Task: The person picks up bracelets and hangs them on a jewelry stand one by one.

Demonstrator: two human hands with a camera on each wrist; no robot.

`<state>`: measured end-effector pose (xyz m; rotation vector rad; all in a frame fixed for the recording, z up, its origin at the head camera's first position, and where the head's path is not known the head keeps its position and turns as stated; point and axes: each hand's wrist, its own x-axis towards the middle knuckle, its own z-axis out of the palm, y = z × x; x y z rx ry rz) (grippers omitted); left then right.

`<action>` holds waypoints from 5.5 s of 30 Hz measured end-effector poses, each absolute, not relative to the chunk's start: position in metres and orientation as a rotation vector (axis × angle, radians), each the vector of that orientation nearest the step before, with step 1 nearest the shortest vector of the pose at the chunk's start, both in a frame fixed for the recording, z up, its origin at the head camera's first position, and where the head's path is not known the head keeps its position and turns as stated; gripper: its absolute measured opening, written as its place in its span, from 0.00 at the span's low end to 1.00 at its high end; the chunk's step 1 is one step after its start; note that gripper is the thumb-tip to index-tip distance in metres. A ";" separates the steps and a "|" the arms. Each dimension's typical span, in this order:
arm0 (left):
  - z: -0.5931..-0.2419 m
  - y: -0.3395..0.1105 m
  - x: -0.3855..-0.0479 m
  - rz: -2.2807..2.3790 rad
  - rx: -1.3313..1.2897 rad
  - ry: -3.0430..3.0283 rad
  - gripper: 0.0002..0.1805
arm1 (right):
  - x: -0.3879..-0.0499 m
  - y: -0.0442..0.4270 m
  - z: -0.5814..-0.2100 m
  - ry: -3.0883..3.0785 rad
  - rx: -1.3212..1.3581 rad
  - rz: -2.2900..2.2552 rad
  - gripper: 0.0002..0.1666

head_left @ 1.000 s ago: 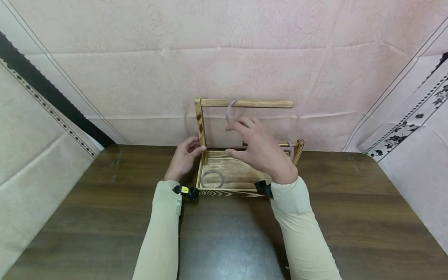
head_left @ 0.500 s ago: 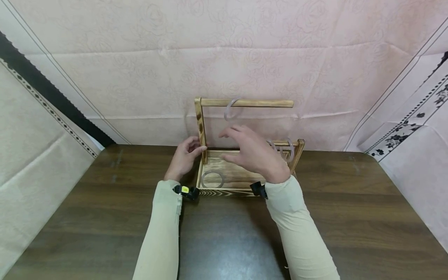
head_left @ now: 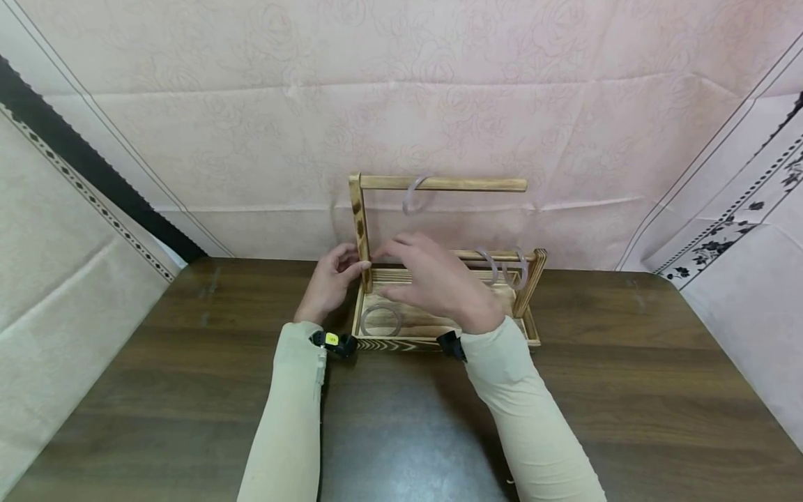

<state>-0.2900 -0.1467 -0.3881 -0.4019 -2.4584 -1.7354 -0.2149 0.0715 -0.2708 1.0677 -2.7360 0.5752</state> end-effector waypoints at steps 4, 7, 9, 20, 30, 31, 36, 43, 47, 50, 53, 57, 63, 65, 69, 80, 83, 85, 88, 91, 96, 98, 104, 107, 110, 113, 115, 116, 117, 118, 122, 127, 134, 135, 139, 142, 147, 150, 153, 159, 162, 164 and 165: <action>-0.387 -0.146 -0.289 -1.725 -0.400 -2.463 0.15 | -0.216 0.067 -0.275 -2.750 1.075 0.568 0.29; -0.387 -0.147 -0.289 -1.718 -0.402 -2.467 0.15 | -0.218 0.064 -0.279 -2.763 1.080 0.574 0.29; -0.387 -0.147 -0.289 -1.724 -0.403 -2.467 0.15 | -0.219 0.062 -0.282 -2.772 1.080 0.574 0.28; -0.388 -0.147 -0.289 -1.718 -0.406 -2.472 0.15 | -0.228 0.055 -0.302 -2.877 1.055 0.553 0.30; -0.388 -0.148 -0.290 -1.743 -0.417 -2.463 0.15 | -0.237 0.048 -0.317 -2.961 1.074 0.478 0.25; -0.388 -0.148 -0.291 -1.746 -0.416 -2.464 0.15 | -0.238 0.048 -0.318 -2.971 1.070 0.468 0.25; -0.388 -0.148 -0.291 -1.773 -0.416 -2.462 0.16 | -0.240 0.046 -0.325 -3.012 1.067 0.425 0.26; -0.386 -0.148 -0.290 -1.763 -0.398 -2.478 0.18 | -0.244 0.043 -0.334 -2.986 1.122 0.418 0.26; -0.386 -0.147 -0.289 -1.725 -0.385 -2.485 0.17 | -0.247 0.040 -0.342 -2.963 1.155 0.456 0.23; -0.387 -0.147 -0.289 -1.727 -0.391 -2.481 0.17 | -0.247 0.038 -0.346 -2.964 1.157 0.473 0.22; -0.387 -0.147 -0.290 -1.738 -0.397 -2.474 0.17 | -0.247 0.037 -0.348 -2.970 1.153 0.480 0.23; -0.387 -0.147 -0.289 -1.754 -0.417 -2.458 0.17 | -0.248 0.036 -0.351 -2.970 1.158 0.461 0.25; -0.386 -0.147 -0.289 -1.752 -0.409 -2.462 0.18 | -0.249 0.033 -0.357 -2.985 1.143 0.389 0.26; -0.386 -0.147 -0.289 -1.755 -0.400 -2.463 0.18 | -0.249 0.032 -0.358 -2.980 1.153 0.372 0.25; -0.386 -0.147 -0.289 -1.766 -0.400 -2.468 0.19 | -0.248 0.030 -0.361 -2.962 1.168 0.343 0.22; -0.385 -0.146 -0.288 -1.766 -0.393 -2.478 0.19 | -0.247 0.029 -0.364 -2.983 1.131 0.291 0.22; -0.385 -0.146 -0.288 -1.751 -0.397 -2.479 0.18 | -0.246 0.030 -0.362 -3.004 1.115 0.277 0.20; -0.385 -0.147 -0.288 -1.749 -0.404 -2.471 0.18 | -0.246 0.031 -0.361 -3.021 1.102 0.266 0.20; -0.386 -0.147 -0.288 -1.759 -0.416 -2.457 0.18 | -0.245 0.032 -0.359 -3.052 1.085 0.248 0.21; -0.386 -0.147 -0.289 -1.774 -0.418 -2.453 0.18 | -0.244 0.033 -0.357 -3.063 1.091 0.227 0.23; -0.385 -0.147 -0.288 -1.800 -0.406 -2.461 0.19 | -0.243 0.034 -0.357 -3.049 1.125 0.219 0.20; -0.383 -0.147 -0.288 -1.802 -0.401 -2.470 0.20 | -0.243 0.034 -0.357 -3.046 1.130 0.212 0.19; -0.365 -0.143 -0.274 -1.778 -0.402 -2.502 0.19 | -0.243 0.035 -0.356 -3.050 1.149 0.173 0.21; -0.356 -0.141 -0.266 -1.776 -0.409 -2.500 0.18 | -0.244 0.036 -0.356 -3.043 1.175 0.192 0.22; -0.354 -0.141 -0.264 -1.780 -0.412 -2.493 0.18 | -0.244 0.038 -0.356 -3.031 1.202 0.225 0.24; -0.369 -0.143 -0.276 -1.782 -0.427 -2.470 0.18 | -0.245 0.038 -0.356 -3.015 1.216 0.242 0.25; -0.378 -0.145 -0.283 -1.779 -0.427 -2.465 0.19 | -0.246 0.038 -0.356 -3.003 1.216 0.239 0.23; -0.382 -0.145 -0.286 -1.778 -0.425 -2.462 0.19 | -0.246 0.038 -0.356 -2.998 1.212 0.239 0.23; -0.387 -0.146 -0.289 -1.773 -0.425 -2.461 0.19 | -0.246 0.039 -0.356 -2.998 1.205 0.240 0.23; -0.387 -0.146 -0.288 -1.780 -0.413 -2.464 0.20 | -0.246 0.039 -0.356 -2.999 1.198 0.242 0.24; -0.387 -0.146 -0.288 -1.768 -0.417 -2.467 0.20 | -0.245 0.039 -0.353 -3.022 1.164 0.258 0.30; -0.387 -0.147 -0.288 -1.749 -0.425 -2.469 0.19 | -0.245 0.040 -0.350 -3.031 1.131 0.284 0.35; -0.388 -0.148 -0.289 -1.749 -0.422 -2.475 0.19 | -0.246 0.040 -0.350 -2.997 1.135 0.262 0.35; -0.388 -0.148 -0.289 -1.749 -0.421 -2.475 0.19 | -0.246 0.039 -0.351 -2.994 1.135 0.263 0.35; -0.388 -0.149 -0.289 -1.747 -0.418 -2.478 0.19 | -0.247 0.040 -0.350 -2.992 1.131 0.271 0.36; -0.387 -0.148 -0.289 -1.757 -0.422 -2.471 0.19 | -0.246 0.040 -0.349 -2.992 1.117 0.276 0.36; -0.388 -0.148 -0.289 -1.764 -0.426 -2.465 0.19 | -0.245 0.042 -0.348 -2.989 1.094 0.285 0.36; -0.388 -0.148 -0.289 -1.761 -0.424 -2.468 0.19 | -0.245 0.043 -0.346 -2.987 1.089 0.287 0.37; -0.388 -0.148 -0.289 -1.760 -0.426 -2.469 0.19 | -0.244 0.044 -0.344 -2.980 1.088 0.294 0.38; -0.388 -0.148 -0.290 -1.774 -0.426 -2.462 0.18 | -0.243 0.045 -0.341 -2.952 1.107 0.329 0.37; -0.388 -0.148 -0.290 -1.778 -0.422 -2.463 0.19 | -0.242 0.046 -0.340 -2.940 1.111 0.337 0.37; -0.388 -0.148 -0.291 -1.778 -0.420 -2.465 0.19 | -0.242 0.046 -0.339 -2.936 1.114 0.339 0.37; -0.388 -0.148 -0.291 -1.778 -0.420 -2.465 0.19 | -0.242 0.046 -0.338 -2.935 1.115 0.339 0.36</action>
